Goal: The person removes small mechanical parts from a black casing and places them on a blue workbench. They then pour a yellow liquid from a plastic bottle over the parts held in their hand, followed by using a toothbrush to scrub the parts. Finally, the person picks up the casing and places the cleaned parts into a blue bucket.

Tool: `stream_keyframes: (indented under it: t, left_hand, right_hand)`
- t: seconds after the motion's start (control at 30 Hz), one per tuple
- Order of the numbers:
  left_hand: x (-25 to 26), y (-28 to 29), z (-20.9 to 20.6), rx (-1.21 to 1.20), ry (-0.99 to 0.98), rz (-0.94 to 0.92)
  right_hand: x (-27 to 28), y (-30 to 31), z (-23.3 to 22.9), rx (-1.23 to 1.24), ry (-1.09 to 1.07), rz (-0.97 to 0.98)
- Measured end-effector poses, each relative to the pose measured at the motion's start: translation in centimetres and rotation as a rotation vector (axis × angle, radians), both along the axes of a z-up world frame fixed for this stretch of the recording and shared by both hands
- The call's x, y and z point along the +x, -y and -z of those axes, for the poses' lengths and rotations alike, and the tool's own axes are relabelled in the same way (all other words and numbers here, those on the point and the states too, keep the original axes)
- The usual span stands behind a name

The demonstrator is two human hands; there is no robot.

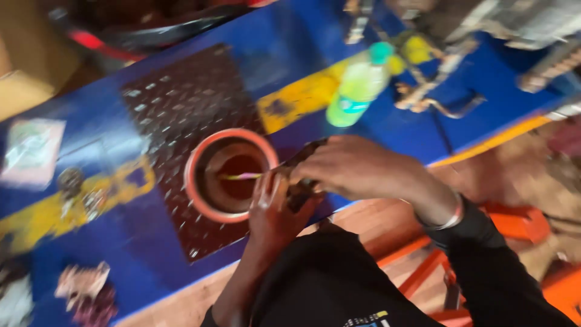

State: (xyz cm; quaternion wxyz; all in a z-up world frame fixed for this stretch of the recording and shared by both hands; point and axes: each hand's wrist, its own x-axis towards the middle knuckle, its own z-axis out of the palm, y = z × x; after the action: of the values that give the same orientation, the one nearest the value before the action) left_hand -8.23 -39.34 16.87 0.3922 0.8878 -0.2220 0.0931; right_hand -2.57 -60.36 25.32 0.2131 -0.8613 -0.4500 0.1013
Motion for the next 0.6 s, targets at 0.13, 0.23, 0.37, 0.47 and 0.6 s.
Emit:
stream_keyframes:
  t: [0.13,0.23,0.37,0.47,0.6]
  left_hand:
    - [-0.1,3.3,0.9,0.006,0.127,-0.040]
    - [-0.2,4.8,1.6,0.003,0.104,-0.073]
    - [-0.6,6.4,3.1,-0.059,-0.006,-0.125]
    - [-1.0,7.1,5.3,-0.094,-0.004,-0.194]
    - [-1.9,6.9,7.9,-0.138,0.002,-0.355]
  right_hand:
    - [-2.2,3.0,3.2,0.089,0.129,0.133]
    - [-3.2,4.5,6.1,0.148,0.260,0.255]
    - [-4.4,5.4,10.4,0.217,0.335,0.393]
    - [-4.1,4.8,12.7,0.188,0.380,0.371]
    - [-3.2,4.7,13.5,0.232,0.388,0.188]
